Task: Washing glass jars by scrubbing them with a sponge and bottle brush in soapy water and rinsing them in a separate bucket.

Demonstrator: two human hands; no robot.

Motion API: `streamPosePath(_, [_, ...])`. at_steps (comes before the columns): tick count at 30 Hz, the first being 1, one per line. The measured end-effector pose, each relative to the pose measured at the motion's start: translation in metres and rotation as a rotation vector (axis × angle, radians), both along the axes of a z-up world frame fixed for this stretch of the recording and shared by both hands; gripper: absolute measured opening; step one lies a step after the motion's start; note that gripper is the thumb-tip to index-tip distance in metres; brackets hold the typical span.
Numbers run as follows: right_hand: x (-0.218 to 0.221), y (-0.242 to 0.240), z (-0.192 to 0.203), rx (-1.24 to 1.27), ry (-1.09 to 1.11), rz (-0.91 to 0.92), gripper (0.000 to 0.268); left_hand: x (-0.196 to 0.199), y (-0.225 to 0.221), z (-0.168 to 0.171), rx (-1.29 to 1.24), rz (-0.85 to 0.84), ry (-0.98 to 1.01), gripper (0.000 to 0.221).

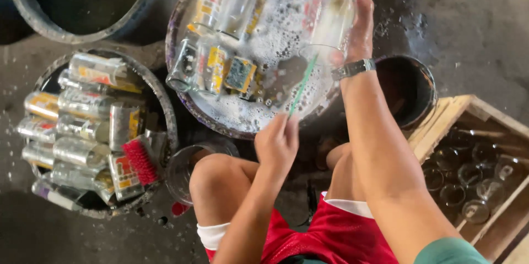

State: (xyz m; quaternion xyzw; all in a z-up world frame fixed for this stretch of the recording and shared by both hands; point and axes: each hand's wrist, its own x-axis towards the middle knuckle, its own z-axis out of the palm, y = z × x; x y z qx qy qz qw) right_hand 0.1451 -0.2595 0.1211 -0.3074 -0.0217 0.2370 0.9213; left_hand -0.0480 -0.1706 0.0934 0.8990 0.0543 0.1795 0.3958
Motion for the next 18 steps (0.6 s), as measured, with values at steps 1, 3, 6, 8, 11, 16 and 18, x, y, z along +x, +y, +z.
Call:
streamPosePath(1, [0.0, -0.001, 0.003, -0.077, 0.075, -0.154, 0.054, -0.016, 0.001, -0.002, -0.003, 0.02, 0.016, 0.014])
streamPosePath(3, [0.001, -0.005, 0.005, -0.165, 0.16, -0.322, 0.048, -0.036, 0.001, -0.001, -0.016, 0.025, 0.043, 0.015])
streamPosePath(6, [-0.005, -0.003, 0.004, -0.242, 0.212, -0.257, 0.086, -0.045, -0.005, 0.006, -0.175, 0.025, 0.07, 0.023])
streamPosePath(8, [-0.007, 0.006, 0.006, -0.159, 0.286, -0.303, 0.093, -0.029, -0.009, 0.002, -0.138, 0.063, 0.004, 0.026])
streamPosePath(11, [-0.011, 0.006, -0.007, -0.008, 0.178, -0.068, 0.085, 0.011, -0.015, 0.002, -0.202, 0.037, -0.07, 0.028])
streamPosePath(16, [-0.006, 0.007, -0.011, 0.12, 0.139, -0.002, 0.07, 0.006, -0.007, 0.003, -0.134, 0.044, -0.087, 0.022])
streamPosePath(18, [-0.003, 0.007, -0.008, 0.064, 0.141, -0.048, 0.063, -0.017, -0.003, 0.002, -0.034, 0.06, -0.04, 0.019])
